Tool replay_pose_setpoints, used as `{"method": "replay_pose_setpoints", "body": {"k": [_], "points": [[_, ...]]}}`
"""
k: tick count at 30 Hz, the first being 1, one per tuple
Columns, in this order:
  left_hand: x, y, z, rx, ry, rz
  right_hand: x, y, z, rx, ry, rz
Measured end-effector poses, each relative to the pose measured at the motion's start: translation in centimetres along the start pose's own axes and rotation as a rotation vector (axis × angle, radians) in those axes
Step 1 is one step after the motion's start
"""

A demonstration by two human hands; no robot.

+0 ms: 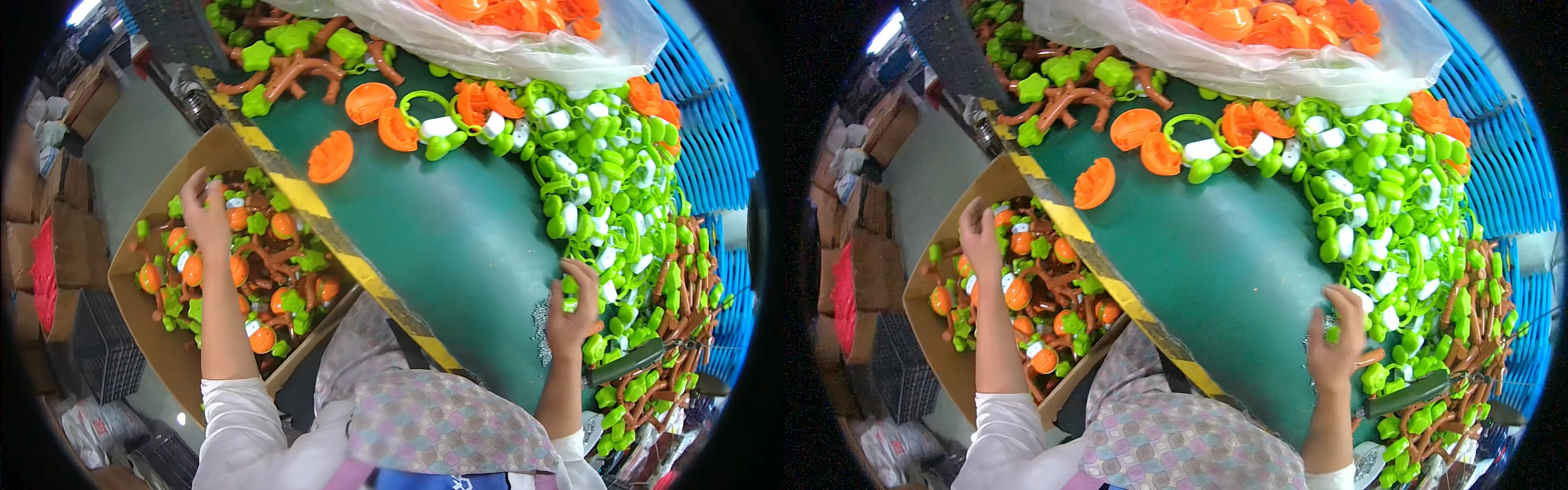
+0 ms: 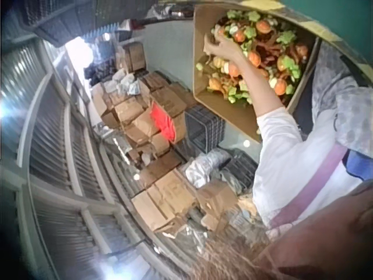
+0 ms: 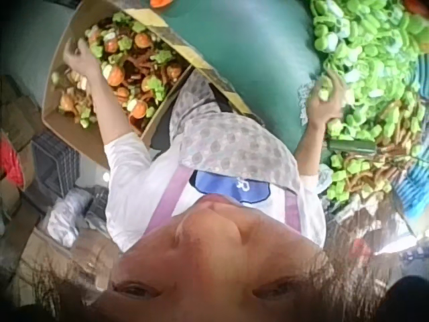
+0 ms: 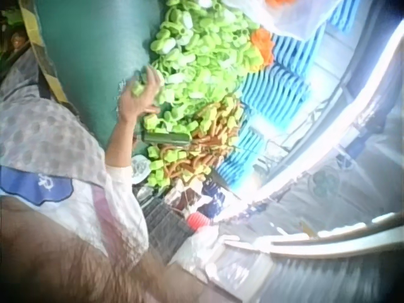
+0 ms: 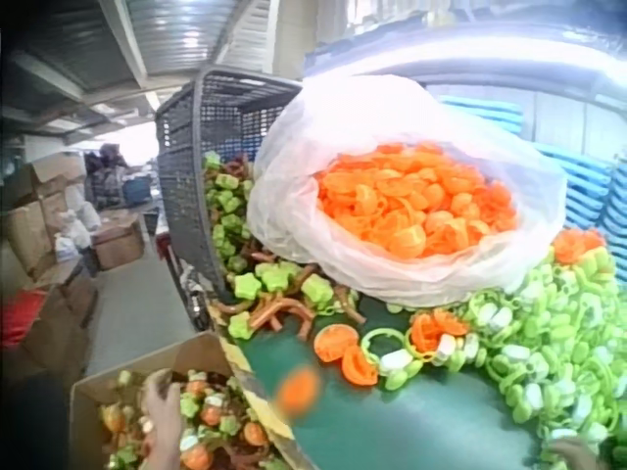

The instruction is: The person assembles small plastic toy components on a green worktable. They pick up orange and green plastic parts, align them, and use a green power drill to fasten them together. Completed units are placed into a cardboard box below the table.

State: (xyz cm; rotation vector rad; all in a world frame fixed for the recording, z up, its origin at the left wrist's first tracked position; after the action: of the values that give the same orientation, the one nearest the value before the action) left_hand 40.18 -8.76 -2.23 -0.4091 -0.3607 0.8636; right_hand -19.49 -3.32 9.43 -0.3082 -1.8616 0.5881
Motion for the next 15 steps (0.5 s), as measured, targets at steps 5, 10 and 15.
{"method": "replay_pose_setpoints", "body": {"k": [5, 10, 15], "points": [[-13.5, 2.0, 11.8, -0.254, -0.059, -0.403, -5.3, -3.9, -6.3, 0.346, -0.045, -0.139], [-16.2, -2.1, 8.4, -0.086, -0.138, -0.240, -7.1, -4.7, -7.4, 0.386, -0.134, -0.227], [-19.3, -8.8, 5.1, -0.305, -0.628, -0.222, -8.2, -4.2, -4.8, 0.292, -0.144, -0.267]]}}
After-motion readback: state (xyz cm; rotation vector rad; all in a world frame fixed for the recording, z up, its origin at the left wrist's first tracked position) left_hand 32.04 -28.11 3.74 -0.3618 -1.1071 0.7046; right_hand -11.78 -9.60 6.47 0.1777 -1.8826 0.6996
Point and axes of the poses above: each hand's wrist, its own y-axis away from the middle knuckle, its own x-axis out of the back of the hand, z = x × y, the point moved 8 cm from there along -y, towards the middle knuckle, and after that the axes turned 10 degrees about y, right-handed, at the moved point
